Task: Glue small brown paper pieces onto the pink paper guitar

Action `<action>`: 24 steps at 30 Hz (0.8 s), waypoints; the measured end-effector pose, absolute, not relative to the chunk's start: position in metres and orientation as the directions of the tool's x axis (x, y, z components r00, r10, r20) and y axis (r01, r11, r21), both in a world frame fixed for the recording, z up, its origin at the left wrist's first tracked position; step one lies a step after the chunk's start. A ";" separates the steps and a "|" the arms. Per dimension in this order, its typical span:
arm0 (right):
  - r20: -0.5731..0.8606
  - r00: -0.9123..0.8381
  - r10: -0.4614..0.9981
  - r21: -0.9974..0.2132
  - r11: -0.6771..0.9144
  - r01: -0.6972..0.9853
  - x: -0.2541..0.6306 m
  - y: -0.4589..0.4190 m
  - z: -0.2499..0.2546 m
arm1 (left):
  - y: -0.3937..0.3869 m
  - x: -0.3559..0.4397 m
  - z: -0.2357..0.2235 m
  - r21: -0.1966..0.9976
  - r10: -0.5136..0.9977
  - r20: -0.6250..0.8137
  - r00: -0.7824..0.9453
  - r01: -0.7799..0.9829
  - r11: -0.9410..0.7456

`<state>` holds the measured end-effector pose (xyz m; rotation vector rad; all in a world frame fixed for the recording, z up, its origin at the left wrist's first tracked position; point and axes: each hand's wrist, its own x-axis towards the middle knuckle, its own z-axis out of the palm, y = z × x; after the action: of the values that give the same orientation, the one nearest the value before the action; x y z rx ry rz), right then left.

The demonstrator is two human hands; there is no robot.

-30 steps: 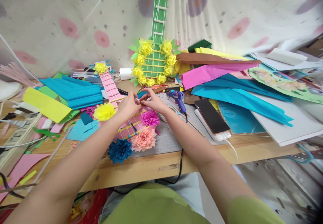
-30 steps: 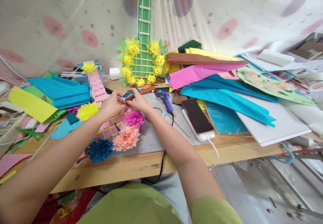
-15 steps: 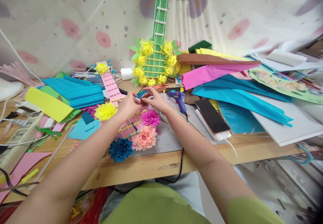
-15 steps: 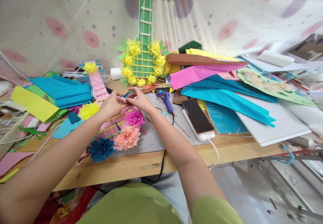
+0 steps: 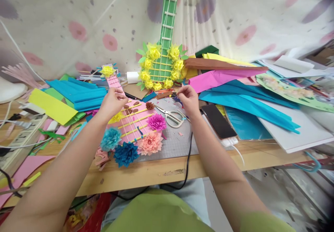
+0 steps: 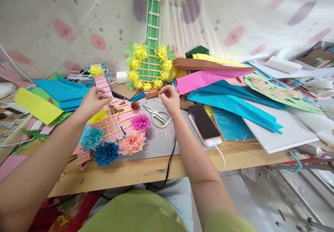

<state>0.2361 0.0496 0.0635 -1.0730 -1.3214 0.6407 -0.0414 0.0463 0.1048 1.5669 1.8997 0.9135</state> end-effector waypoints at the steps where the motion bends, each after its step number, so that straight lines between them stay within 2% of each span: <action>1: 0.465 0.242 0.851 -0.880 0.415 0.231 0.246 0.047 0.063 | 0.046 -0.046 0.105 0.747 0.977 0.047 -0.209 0.656 0.105; 4: 0.503 0.392 0.770 -0.861 0.412 0.297 0.276 0.044 0.056 | 0.044 -0.053 0.103 0.634 0.982 0.074 -0.175 0.769 0.090; 7: 0.478 0.470 0.742 -0.878 0.384 0.287 0.298 0.043 0.038 | 0.038 -0.049 0.100 0.479 0.995 0.054 -0.086 0.876 0.050; 11: 0.348 0.471 0.811 -0.933 0.251 0.257 0.305 0.043 0.011 | 0.032 -0.037 0.095 0.336 0.999 0.038 0.004 0.942 -0.016; 14: 0.278 0.406 0.870 -0.941 0.163 0.295 0.299 0.044 -0.003 | 0.031 -0.030 0.091 0.277 0.997 0.041 0.058 0.959 -0.067; 16: 0.256 0.363 0.896 -0.926 0.119 0.359 0.294 0.045 -0.009 | 0.030 -0.026 0.089 0.281 0.997 0.034 0.070 0.957 -0.077; 20: 0.250 0.293 0.923 -0.849 0.063 0.525 0.288 0.046 -0.014 | 0.030 -0.023 0.088 0.385 0.999 -0.005 0.033 0.923 -0.029; 24: 0.237 0.265 0.935 -0.823 0.048 0.567 0.286 0.044 -0.012 | 0.031 -0.024 0.086 0.469 1.000 -0.003 -0.009 0.883 0.009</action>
<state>0.2856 0.0442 -0.0116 -1.6309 -1.4123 0.5114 -0.0240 0.0310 0.0861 1.9394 1.9579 0.4841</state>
